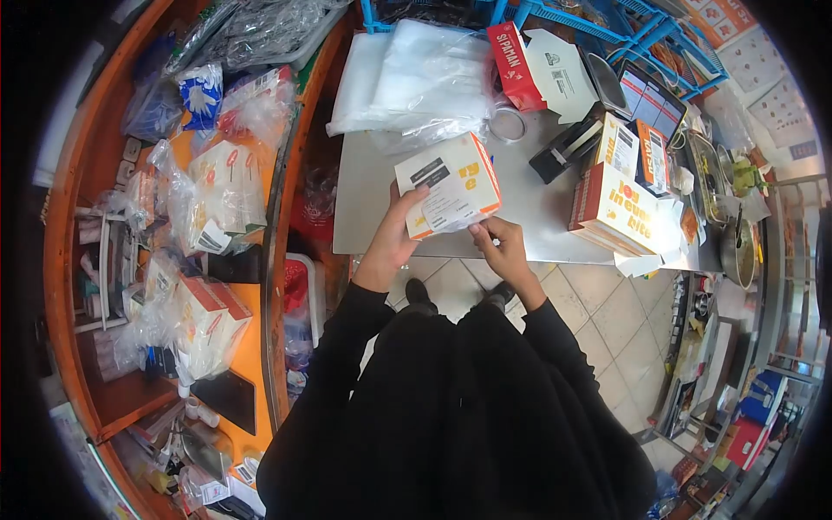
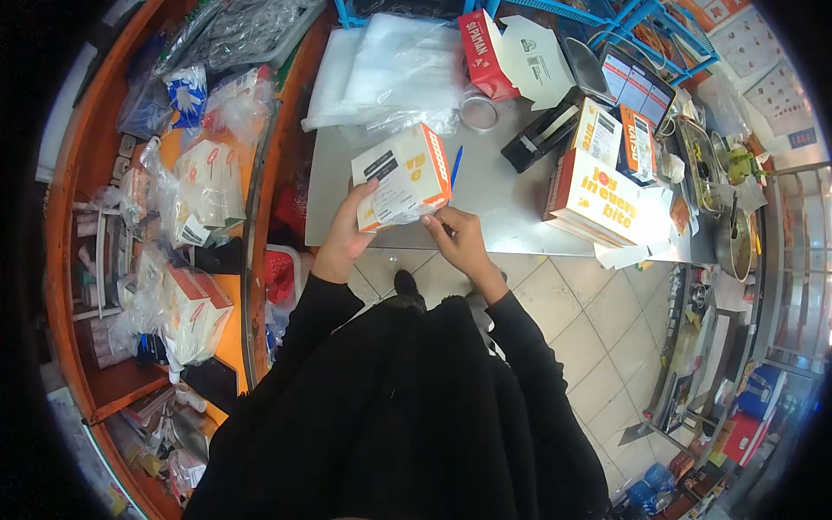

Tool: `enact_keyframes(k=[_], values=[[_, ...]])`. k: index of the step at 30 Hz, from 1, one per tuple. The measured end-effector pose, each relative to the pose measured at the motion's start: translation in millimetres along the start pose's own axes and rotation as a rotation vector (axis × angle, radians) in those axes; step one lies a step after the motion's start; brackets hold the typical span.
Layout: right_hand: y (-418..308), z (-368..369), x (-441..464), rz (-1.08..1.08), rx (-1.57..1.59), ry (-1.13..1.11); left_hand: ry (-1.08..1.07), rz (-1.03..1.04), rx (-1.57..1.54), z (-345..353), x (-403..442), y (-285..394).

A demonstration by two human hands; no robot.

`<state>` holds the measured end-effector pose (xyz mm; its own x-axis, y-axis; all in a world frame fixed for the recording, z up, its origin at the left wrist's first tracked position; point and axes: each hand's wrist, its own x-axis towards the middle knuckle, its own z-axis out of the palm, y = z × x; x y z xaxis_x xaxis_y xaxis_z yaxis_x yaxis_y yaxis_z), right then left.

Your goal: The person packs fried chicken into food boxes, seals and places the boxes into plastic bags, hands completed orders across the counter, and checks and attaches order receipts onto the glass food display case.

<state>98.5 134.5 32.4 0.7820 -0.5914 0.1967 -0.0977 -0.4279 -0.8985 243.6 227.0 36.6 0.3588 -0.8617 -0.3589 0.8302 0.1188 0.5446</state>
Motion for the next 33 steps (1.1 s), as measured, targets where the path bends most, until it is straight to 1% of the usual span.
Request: enact_keyframes(k=[2, 3, 5, 6, 7, 9, 10, 11, 12, 13, 14, 15, 16, 17, 18, 19, 20, 21, 22, 23, 24, 25, 26, 27, 29, 30, 31, 32, 33], values=[[-1.5, 1.4, -1.6, -0.011, 0.048, 0.000, -0.062, -0.062, -0.076, 0.1, -2.9, 1.3], [0.9, 2.8, -4.7, -0.053, -0.008, -0.010, -0.063, -0.062, -0.074, -1.4, -4.5, 2.0], [12.9, 3.9, -12.3, -0.095, -0.065, -0.017, -0.094, -0.207, -0.058, -7.3, -8.0, 2.9], [24.9, 2.3, -17.3, -0.235, -0.187, 0.017, -0.097, -0.206, -0.057, -28.1, -5.3, -7.6], [31.0, 0.1, -20.2, -0.375, -0.307, 0.049, -0.235, -0.138, 0.154, -63.0, 0.8, -27.5], [35.5, -3.8, -21.3, -0.420, -0.265, 0.195, -0.241, -0.402, 0.062, -37.8, -15.3, -20.6], [51.2, 0.8, -28.1, -0.313, -0.109, 0.200, -0.238, -0.398, 0.064, -27.3, -22.3, -16.1], [35.2, 0.4, -27.9, 0.015, 0.321, 0.221, -0.348, -0.183, 0.230, -22.1, -26.6, -12.3], [32.0, -2.5, -25.5, 0.012, 0.325, 0.226, -0.457, 0.036, 0.395, -12.8, -28.7, -6.9], [31.7, -8.7, -23.4, 0.134, 0.291, 0.289, -0.189, -0.435, 0.109, 14.7, -11.1, 9.1], [27.5, -14.6, -17.9, 0.254, 0.253, 0.354, -0.197, -0.434, 0.118, 20.0, -2.1, 3.5], [18.7, -19.5, -13.3, 0.366, 1.084, 0.408, -0.232, -0.245, 0.386, 22.1, 12.0, -3.7], [10.1, -29.9, -15.7, 0.396, 1.083, 0.289, -0.261, -0.049, 0.644, 23.5, 26.4, -12.5], [20.1, -33.8, -19.2, 0.403, 0.816, 0.243, -0.291, 0.140, 0.909, 23.5, 37.9, -23.1], [31.4, -34.6, -22.0, 0.409, 0.553, 0.199, -0.300, 0.134, 0.913, 20.1, 50.5, -25.4], [33.9, -35.6, -20.5, 0.407, 0.553, 0.209, -0.381, 0.376, 1.247, 20.3, 68.7, -23.5], [36.1, -37.4, -15.4, 0.472, 0.623, 0.312, -0.457, 0.640, 1.571, 25.1, 90.0, -17.7], [39.8, -39.2, -11.4, 0.538, 0.694, 0.414, -0.351, 0.811, 1.490, 31.4, 115.7, -8.0], [55.0, -37.0, -12.4, 0.474, 0.683, 0.491, -0.307, 0.807, 1.396, 38.8, 143.6, 8.3], [67.9, -33.4, -15.4, 0.481, 0.233, 0.509, -0.263, 0.799, 1.303, 45.5, 171.6, 27.3], [74.7, -30.2, -17.2, 0.475, -0.215, 0.512, -0.153, 0.924, 1.465, 51.9, 197.6, 44.9], [63.7, -29.3, -14.5, 0.425, -0.292, 0.535, -0.119, 1.052, 1.579, 46.6, 231.7, 55.5], [64.0, -25.9, -15.3, 0.436, -0.343, 0.569, -0.105, 1.106, 1.748, 41.6, 262.2, 64.6], [70.0, -23.0, -18.9, 0.425, -0.366, 0.558, -0.078, 1.078, 1.902, 36.0, 286.5, 70.2], [77.4, -25.8, -17.6, 0.433, -0.393, 0.583, -0.114, 0.784, 2.187, 20.6, 329.9, 77.5], [77.1, -29.7, -17.2, 0.407, -0.405, 0.537, -0.182, 0.804, 2.132, 17.0, 345.3, 85.5], [76.8, -32.4, -17.4, 0.385, -0.413, 0.490, -0.278, 0.641, 2.019, 19.4, 347.1, 91.8], [76.9, -34.5, -16.7, 0.412, -0.411, 0.519, -0.316, 0.653, 2.014, 21.8, 343.1, 93.9], [76.8, -35.1, -16.4, 0.410, -0.442, 0.488, -0.366, 0.665, 2.013, 25.0, 338.4, 96.9]])
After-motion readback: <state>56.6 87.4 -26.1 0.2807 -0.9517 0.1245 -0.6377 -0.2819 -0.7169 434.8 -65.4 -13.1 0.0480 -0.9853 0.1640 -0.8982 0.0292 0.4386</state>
